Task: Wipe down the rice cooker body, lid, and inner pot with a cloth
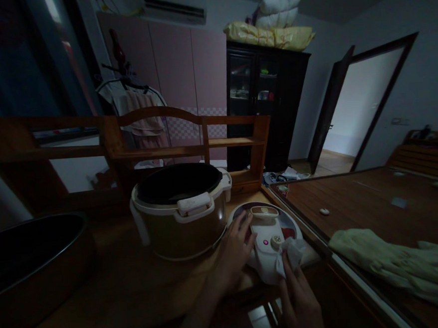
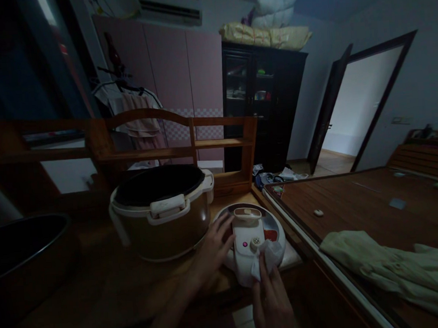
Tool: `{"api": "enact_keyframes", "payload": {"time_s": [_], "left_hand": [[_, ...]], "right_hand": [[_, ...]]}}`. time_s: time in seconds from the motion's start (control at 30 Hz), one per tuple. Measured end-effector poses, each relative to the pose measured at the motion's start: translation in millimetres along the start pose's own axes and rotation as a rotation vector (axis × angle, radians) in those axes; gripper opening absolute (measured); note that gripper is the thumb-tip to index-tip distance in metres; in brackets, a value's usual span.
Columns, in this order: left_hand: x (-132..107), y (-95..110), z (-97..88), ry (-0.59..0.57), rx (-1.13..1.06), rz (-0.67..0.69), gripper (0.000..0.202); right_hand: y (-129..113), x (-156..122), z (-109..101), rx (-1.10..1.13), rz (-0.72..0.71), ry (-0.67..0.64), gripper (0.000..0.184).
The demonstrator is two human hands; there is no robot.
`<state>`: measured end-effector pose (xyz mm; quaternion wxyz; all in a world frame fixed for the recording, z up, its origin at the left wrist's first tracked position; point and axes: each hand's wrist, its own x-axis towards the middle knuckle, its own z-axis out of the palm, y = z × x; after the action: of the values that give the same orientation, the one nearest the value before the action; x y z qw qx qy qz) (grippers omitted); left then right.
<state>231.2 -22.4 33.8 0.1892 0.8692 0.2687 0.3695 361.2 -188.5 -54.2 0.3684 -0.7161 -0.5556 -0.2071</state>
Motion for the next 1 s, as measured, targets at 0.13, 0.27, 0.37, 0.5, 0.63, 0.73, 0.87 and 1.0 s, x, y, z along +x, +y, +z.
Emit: {"api": "enact_keyframes", "payload": {"time_s": [0.13,0.27,0.37,0.5,0.63,0.73,0.87,1.0], "left_hand": [[-70,-13,-12.2,-0.022,0.082,-0.111,0.044],[-92,-21,-11.1,-0.087,0.095,-0.082,0.049],[-90,-22,-9.3,-0.066,0.035,-0.102,0.05],[-89,-26,-9.8,-0.039,-0.106,-0.146,0.048],[-90,-29,-9.6,-0.05,-0.182,-0.188,0.047],[-89,-28,-9.5,-0.035,-0.214,-0.203,0.047],[-88,-25,-14.1,-0.012,-0.244,-0.23,0.046],[-89,-21,-19.8,0.02,-0.244,-0.252,0.041]], "right_hand": [[-4,-2,1,-0.02,-0.094,0.021,0.057],[-15,8,4,-0.043,-0.239,-0.017,0.056],[-16,10,1,-0.076,-0.329,-0.04,0.054],[3,1,-12,-0.109,-0.456,-0.082,0.057],[16,-2,-13,-0.114,-0.508,0.016,0.055],[1,6,-5,-0.121,-0.459,0.043,0.051],[-20,8,-2,-0.1,-0.457,-0.011,0.048],[-5,-1,-14,-0.086,-0.555,0.013,0.05]]}}
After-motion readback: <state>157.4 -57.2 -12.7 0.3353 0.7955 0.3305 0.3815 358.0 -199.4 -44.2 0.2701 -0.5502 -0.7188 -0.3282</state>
